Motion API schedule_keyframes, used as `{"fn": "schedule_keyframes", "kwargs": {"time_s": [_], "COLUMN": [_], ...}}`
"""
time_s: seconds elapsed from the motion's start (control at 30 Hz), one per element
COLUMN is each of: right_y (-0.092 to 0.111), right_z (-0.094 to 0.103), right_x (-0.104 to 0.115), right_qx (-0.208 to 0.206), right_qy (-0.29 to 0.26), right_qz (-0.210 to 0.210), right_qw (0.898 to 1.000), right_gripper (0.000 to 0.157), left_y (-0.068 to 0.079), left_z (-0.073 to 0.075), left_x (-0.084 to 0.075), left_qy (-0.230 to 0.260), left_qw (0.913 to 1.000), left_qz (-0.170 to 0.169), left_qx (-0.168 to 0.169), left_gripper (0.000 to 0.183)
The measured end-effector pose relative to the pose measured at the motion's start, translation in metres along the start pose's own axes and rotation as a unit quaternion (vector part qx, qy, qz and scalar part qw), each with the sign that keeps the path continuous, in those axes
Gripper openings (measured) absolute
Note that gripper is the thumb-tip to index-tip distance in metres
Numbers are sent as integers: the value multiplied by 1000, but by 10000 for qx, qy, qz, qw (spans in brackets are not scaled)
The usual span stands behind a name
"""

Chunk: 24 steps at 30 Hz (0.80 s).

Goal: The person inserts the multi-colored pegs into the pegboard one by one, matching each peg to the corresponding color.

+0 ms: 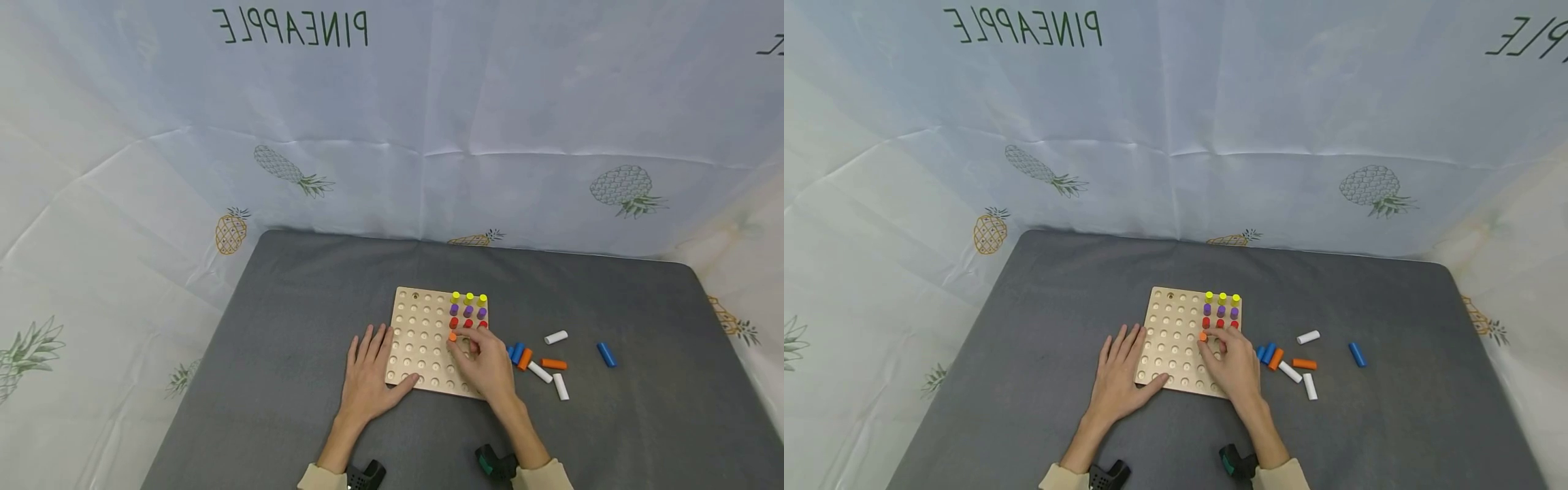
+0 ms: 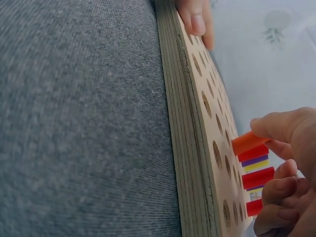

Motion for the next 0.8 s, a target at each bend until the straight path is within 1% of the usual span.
{"fn": "schedule_keyframes", "kwargs": {"time_s": [0.2, 0.37, 0.53, 0.8], "right_y": [-1, -3, -4, -3], "right_z": [0, -2, -3, -4], "right_x": [-1, -5, -6, -5], "right_qx": [28, 238, 438, 559], "right_qy": [-9, -22, -149, -196], "right_qz": [13, -43, -111, -137], "right_qw": [10000, 9997, 9989, 9981], "right_gripper": [19, 21, 23, 23], "left_y": [0, -1, -1, 0], "left_z": [1, 1, 1, 2], "left_x": [-1, -1, -1, -2], "left_qy": [20, 33, 19, 69], "left_qw": [10000, 10000, 10000, 10000], "left_qz": [9, 1, -27, -35], "left_qx": [8, 7, -21, -25], "left_gripper": [99, 98, 98, 99]}}
Point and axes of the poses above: each hand's wrist, its own y-axis away from the middle knuckle, its own z-axis out of the back of the hand, x = y × z, the point moved 6 cm from there along -y, towards the middle knuckle, and after that the axes turned 11 degrees about y, right-handed, at the moved point
